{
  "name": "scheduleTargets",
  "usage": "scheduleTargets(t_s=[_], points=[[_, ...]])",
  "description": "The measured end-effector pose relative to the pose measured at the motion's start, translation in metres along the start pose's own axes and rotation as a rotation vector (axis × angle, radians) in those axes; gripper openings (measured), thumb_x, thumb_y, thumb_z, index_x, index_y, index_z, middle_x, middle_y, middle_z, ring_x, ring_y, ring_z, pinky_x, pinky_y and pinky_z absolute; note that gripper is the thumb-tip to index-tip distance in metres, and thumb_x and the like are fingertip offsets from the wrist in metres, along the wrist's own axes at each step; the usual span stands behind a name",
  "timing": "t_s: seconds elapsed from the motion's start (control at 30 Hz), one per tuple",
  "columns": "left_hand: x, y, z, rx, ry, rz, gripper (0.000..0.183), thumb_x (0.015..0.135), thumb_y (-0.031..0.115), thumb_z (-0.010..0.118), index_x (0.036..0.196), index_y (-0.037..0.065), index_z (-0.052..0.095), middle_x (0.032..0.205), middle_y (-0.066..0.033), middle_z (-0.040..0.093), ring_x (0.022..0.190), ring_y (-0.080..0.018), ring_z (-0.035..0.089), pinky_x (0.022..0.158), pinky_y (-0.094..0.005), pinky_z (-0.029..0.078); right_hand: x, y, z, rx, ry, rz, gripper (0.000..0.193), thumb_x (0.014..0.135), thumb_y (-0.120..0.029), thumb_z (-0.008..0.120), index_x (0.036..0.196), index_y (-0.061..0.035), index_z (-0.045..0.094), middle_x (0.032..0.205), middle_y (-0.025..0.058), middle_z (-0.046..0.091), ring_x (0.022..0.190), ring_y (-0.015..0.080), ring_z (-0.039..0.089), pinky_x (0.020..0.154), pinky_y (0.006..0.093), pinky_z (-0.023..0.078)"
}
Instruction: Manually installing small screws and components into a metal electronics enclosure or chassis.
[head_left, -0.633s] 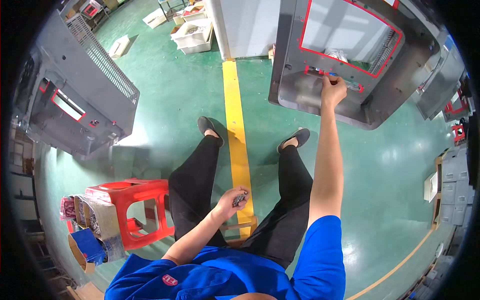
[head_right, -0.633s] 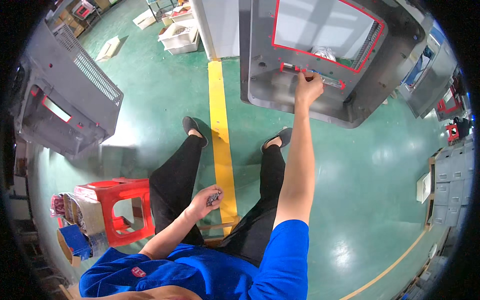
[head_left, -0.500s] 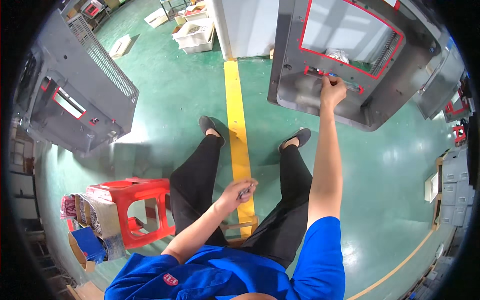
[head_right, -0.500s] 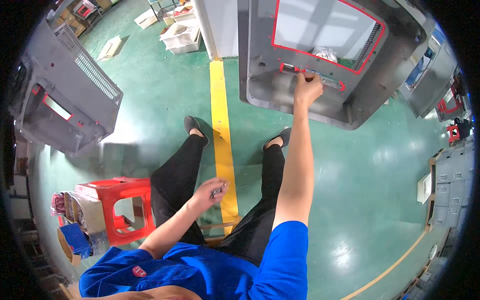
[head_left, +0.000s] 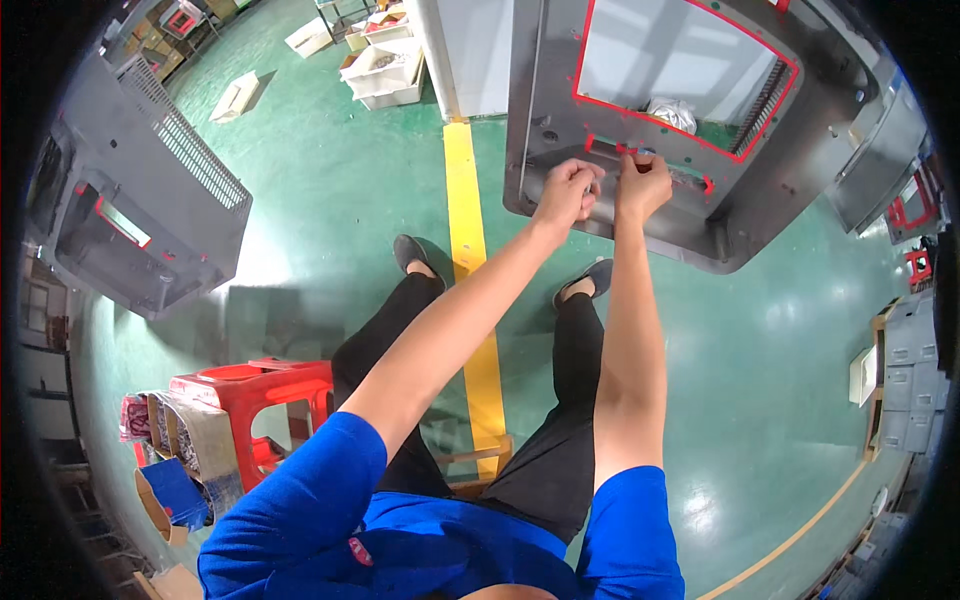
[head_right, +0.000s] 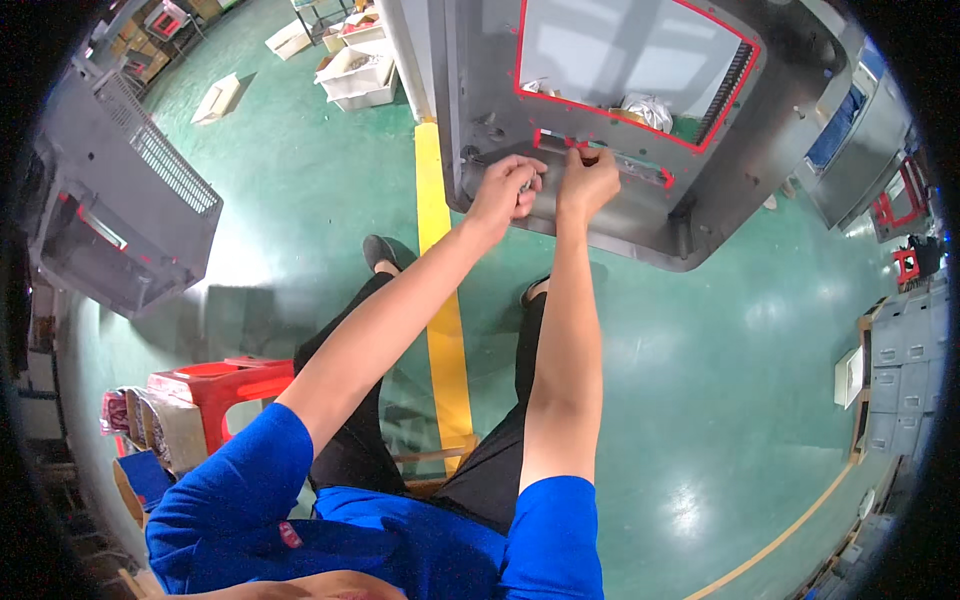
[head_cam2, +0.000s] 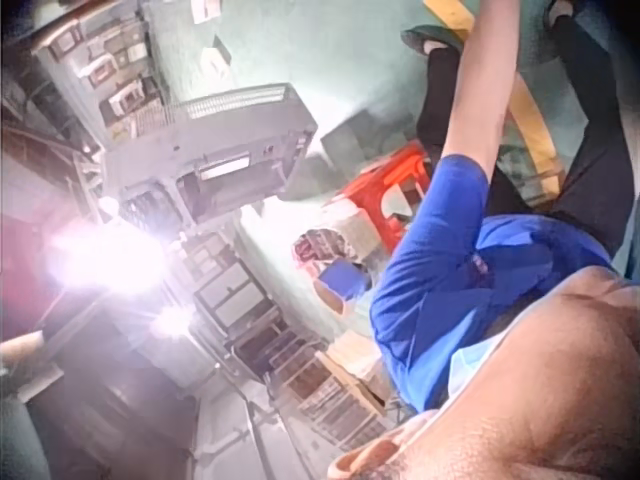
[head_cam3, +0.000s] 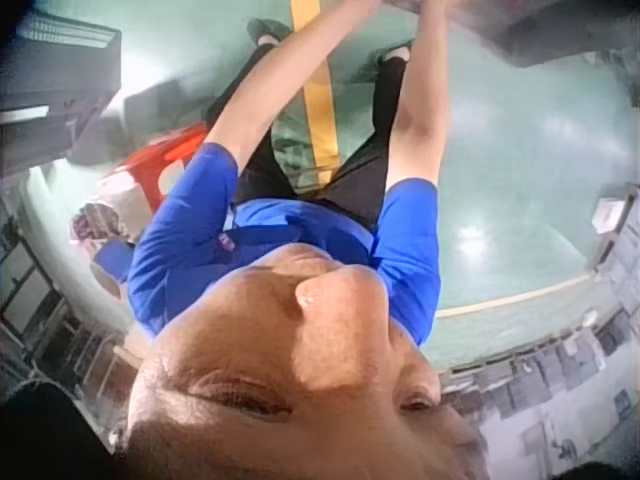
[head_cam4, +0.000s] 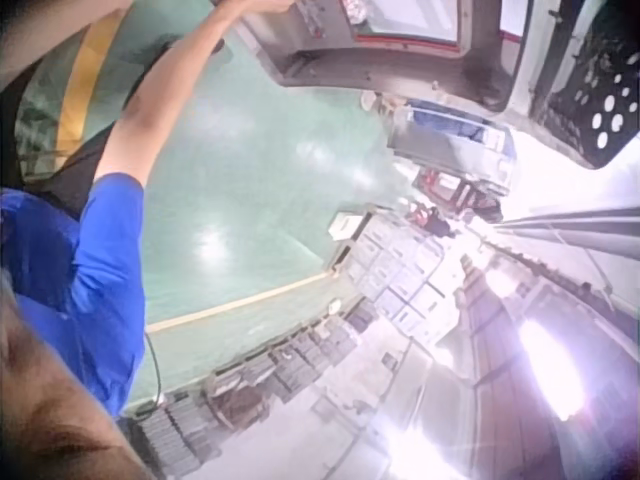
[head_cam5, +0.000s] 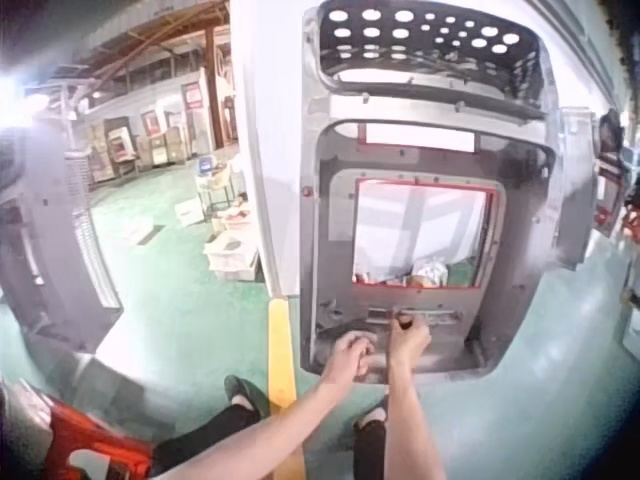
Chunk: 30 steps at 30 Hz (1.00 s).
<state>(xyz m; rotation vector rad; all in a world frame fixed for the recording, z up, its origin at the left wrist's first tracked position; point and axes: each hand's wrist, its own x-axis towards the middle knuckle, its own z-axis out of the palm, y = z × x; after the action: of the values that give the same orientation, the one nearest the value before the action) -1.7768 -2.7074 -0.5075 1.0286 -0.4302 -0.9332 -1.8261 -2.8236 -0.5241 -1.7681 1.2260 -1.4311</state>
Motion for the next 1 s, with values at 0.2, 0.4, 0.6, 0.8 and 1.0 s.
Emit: scheduleTargets(t_s=[0.2,0.4,0.6,0.8,1.0], points=[[0.014,-0.007,-0.001,0.222,-0.01,0.036,0.015,0.09,0.012,0.048,0.098,0.002,0.055,0.073,-0.0012,0.05,0.052,-0.002,0.035,0.041,-0.0181,0.025,0.002,0.003,0.006,0.057,0.001,0.008,0.012,0.066,-0.008,0.072,0.07,0.0001,0.063,0.062,0.0108,0.063,0.058,0.0209,0.062,0.06,0.0334,0.047],[0.014,-0.007,-0.003,0.214,-0.086,-0.031,0.015,0.09,0.013,0.047,0.097,0.002,0.055,0.074,-0.0019,0.051,0.051,-0.0015,0.033,0.04,-0.0176,0.024,0.008,0.017,0.011,0.17,-0.021,0.019,0.011,0.067,-0.006,0.072,0.07,-0.0004,0.062,0.062,0.0104,0.062,0.056,0.0208,0.06,0.057,0.0332,0.046],[0.012,-0.02,-0.002,0.4,-0.01,0.121,0.014,0.089,0.014,0.048,0.095,0.004,0.056,0.069,-0.0014,0.053,0.052,-0.0022,0.039,0.039,-0.0187,0.028,0.007,0.023,0.012,0.14,-0.062,-0.019,0.013,0.065,-0.007,0.073,0.069,0.0003,0.062,0.062,0.0101,0.062,0.055,0.0196,0.06,0.057,0.0325,0.046],[-0.003,-0.04,0.013,0.705,0.145,0.39,0.016,0.086,0.012,0.048,0.09,-0.001,0.056,0.073,-0.0163,0.061,0.062,-0.0236,0.06,0.06,-0.0362,0.045,0.0,0.019,-0.003,0.111,-0.09,-0.062,0.013,0.064,-0.006,0.073,0.069,0.0021,0.063,0.059,0.0098,0.063,0.055,0.0161,0.06,0.055,0.0302,0.047],[-0.016,-0.045,0.016,0.696,0.185,0.49,0.013,0.086,0.01,0.049,0.09,0.0,0.055,0.08,-0.0177,0.062,0.074,-0.03,0.061,0.065,-0.0375,0.046,-0.007,0.006,-0.012,0.177,-0.108,-0.045,0.012,0.068,-0.005,0.072,0.068,0.0022,0.063,0.056,0.0083,0.061,0.052,0.013,0.057,0.053,0.0282,0.046]])
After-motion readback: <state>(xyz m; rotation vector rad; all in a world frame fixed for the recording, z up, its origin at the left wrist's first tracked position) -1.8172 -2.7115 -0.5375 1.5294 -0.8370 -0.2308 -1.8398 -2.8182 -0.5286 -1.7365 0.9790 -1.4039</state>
